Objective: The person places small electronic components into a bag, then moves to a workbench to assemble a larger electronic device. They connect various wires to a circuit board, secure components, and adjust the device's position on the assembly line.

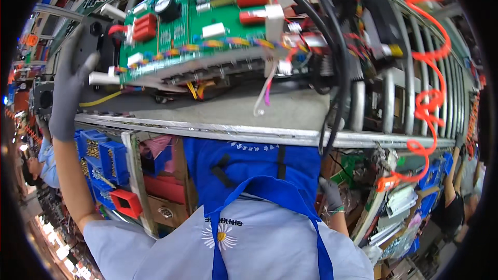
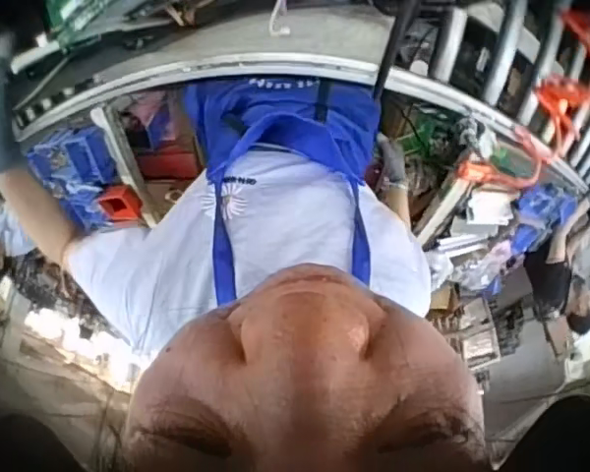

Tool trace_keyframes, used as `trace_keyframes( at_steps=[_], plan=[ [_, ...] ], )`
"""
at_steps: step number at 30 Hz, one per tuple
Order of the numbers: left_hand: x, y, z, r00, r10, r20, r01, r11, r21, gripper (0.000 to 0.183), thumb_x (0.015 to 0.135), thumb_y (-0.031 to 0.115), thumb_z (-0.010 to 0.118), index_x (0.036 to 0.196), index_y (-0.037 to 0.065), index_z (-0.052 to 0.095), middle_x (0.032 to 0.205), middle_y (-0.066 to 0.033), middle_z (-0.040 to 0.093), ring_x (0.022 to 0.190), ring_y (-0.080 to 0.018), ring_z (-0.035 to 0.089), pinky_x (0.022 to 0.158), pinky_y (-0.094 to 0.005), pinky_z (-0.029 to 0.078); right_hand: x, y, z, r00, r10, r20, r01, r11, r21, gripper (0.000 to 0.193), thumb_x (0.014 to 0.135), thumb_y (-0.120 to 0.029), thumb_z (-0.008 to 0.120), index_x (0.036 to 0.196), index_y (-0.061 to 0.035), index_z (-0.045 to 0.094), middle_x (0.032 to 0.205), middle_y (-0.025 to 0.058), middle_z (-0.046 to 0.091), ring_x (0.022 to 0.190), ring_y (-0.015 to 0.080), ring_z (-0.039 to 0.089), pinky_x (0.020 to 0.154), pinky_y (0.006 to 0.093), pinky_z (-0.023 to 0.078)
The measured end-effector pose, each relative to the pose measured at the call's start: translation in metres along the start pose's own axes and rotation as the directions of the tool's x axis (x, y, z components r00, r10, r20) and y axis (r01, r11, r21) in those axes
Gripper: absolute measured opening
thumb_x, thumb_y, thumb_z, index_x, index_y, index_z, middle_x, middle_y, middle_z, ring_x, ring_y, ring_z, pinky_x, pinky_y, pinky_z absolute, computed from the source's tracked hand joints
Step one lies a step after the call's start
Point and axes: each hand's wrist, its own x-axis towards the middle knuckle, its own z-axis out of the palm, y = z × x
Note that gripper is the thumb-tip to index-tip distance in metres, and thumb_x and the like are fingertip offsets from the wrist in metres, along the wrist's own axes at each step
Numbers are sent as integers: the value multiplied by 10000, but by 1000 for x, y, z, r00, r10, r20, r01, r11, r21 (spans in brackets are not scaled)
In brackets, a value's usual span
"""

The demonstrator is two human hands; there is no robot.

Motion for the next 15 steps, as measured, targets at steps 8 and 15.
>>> trace_keyframes(
  at_steps=[8,15],
  plan=[
    [10,-29,1,985,172,-12,-173,983,-56,531,895,164,679,1371,12,499,1288,-145,594,1160,-199,566,1005,-321,431,-55,-264,62,147,-950,-275,781,282,-557,862,677,-190,786,1424,-6,397,1393,207,467,1308,370,436,1086,437,365],
    [21,-53,9,994,113,0,-109,955,-277,451,850,93,666,1285,8,582,1181,-126,652,1087,-198,606,964,-308,459,-9,-308,101,-4,-941,-338,667,250,-702,1047,640,-360,835,1454,3,285,1347,264,417,1270,427,396,1066,504,333]
  ],
)
